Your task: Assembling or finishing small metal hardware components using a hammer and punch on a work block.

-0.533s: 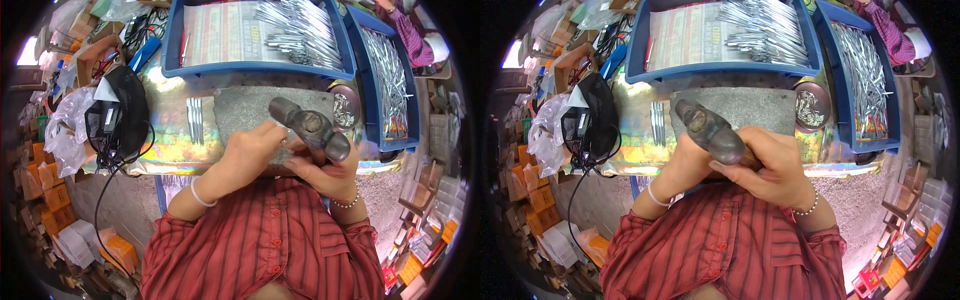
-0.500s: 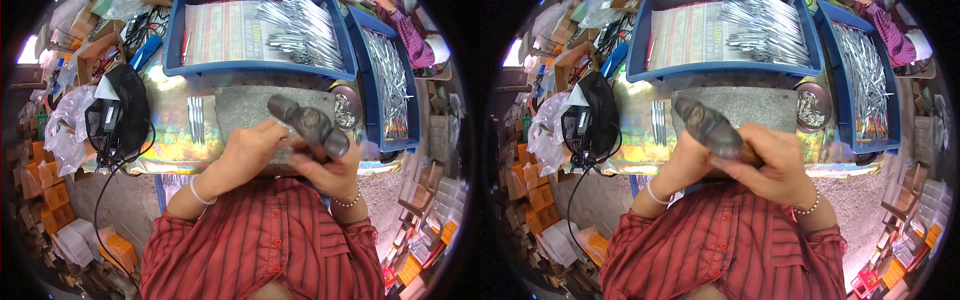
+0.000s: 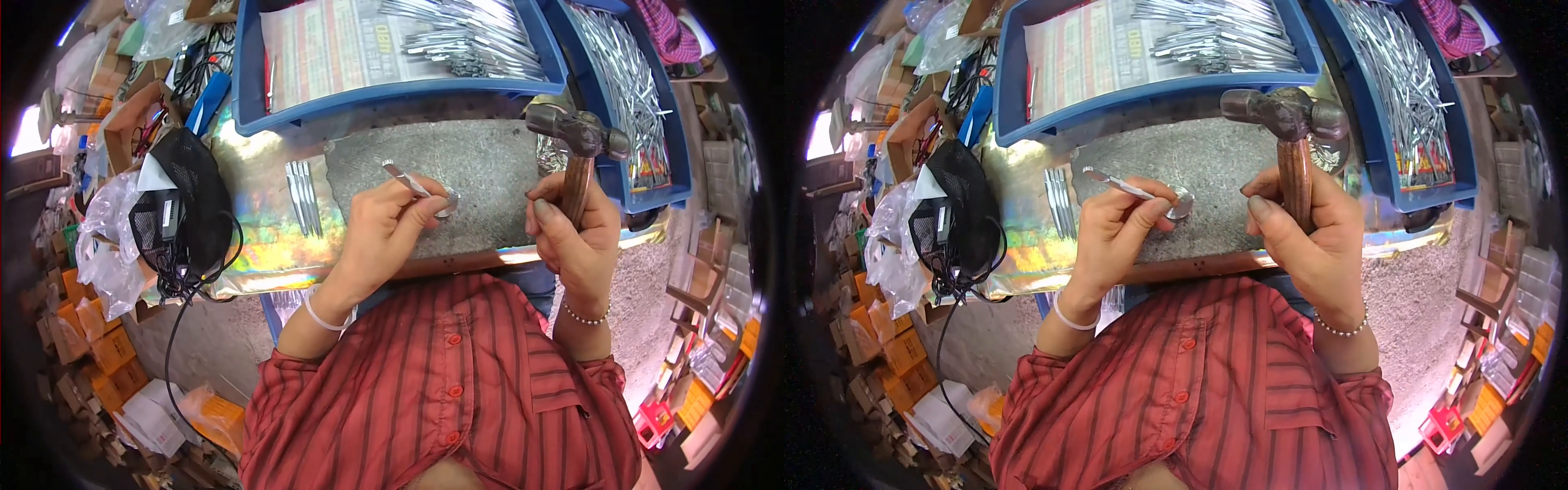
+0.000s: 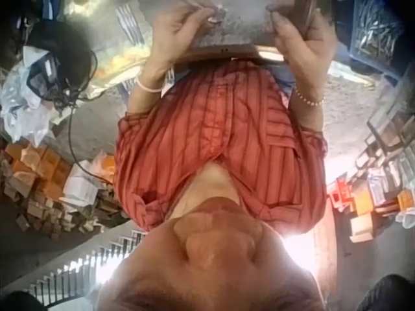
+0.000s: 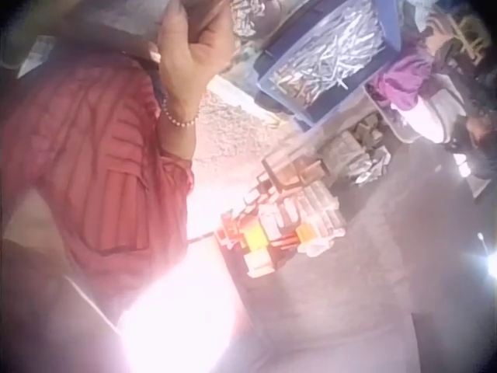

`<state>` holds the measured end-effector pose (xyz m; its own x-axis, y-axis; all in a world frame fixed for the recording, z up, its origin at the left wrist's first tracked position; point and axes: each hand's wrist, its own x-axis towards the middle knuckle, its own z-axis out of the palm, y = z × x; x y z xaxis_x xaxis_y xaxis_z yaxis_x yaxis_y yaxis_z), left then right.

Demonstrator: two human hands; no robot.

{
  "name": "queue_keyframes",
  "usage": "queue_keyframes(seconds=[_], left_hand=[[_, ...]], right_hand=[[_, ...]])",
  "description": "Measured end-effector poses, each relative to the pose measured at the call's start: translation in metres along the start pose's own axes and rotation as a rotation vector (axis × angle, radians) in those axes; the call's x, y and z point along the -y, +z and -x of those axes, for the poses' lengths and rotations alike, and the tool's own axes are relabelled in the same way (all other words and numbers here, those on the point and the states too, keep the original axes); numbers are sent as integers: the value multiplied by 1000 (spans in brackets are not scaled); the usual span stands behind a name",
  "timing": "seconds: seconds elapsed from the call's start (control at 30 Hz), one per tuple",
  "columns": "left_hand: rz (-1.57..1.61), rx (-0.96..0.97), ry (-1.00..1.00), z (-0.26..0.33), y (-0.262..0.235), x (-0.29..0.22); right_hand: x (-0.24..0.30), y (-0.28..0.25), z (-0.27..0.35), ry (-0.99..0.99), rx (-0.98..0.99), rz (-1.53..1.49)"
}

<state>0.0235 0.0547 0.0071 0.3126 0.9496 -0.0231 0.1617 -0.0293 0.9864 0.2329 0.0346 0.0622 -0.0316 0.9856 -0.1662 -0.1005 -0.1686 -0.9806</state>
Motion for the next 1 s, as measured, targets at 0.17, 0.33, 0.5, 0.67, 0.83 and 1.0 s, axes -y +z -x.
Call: queue_keyframes(seconds=[0.17,0.33,0.5,0.67,0.83,1.0], left_hand=[[-12,-74,24,4,9,4],[7,-88,47,5,12,3],[-1,-90,44,5,13,4],[118,-119,-96,6,13,6],[87,-104,-38,4,13,8],[23,-94,5,4,14,4]], right_hand=[[-1,-3,6,10,-5,-19],[2,-5,8,23,61,22],[1,-8,10,46,58,10],[2,-8,10,73,66,44],[2,-7,10,56,73,50],[2,-4,9,41,69,42]])
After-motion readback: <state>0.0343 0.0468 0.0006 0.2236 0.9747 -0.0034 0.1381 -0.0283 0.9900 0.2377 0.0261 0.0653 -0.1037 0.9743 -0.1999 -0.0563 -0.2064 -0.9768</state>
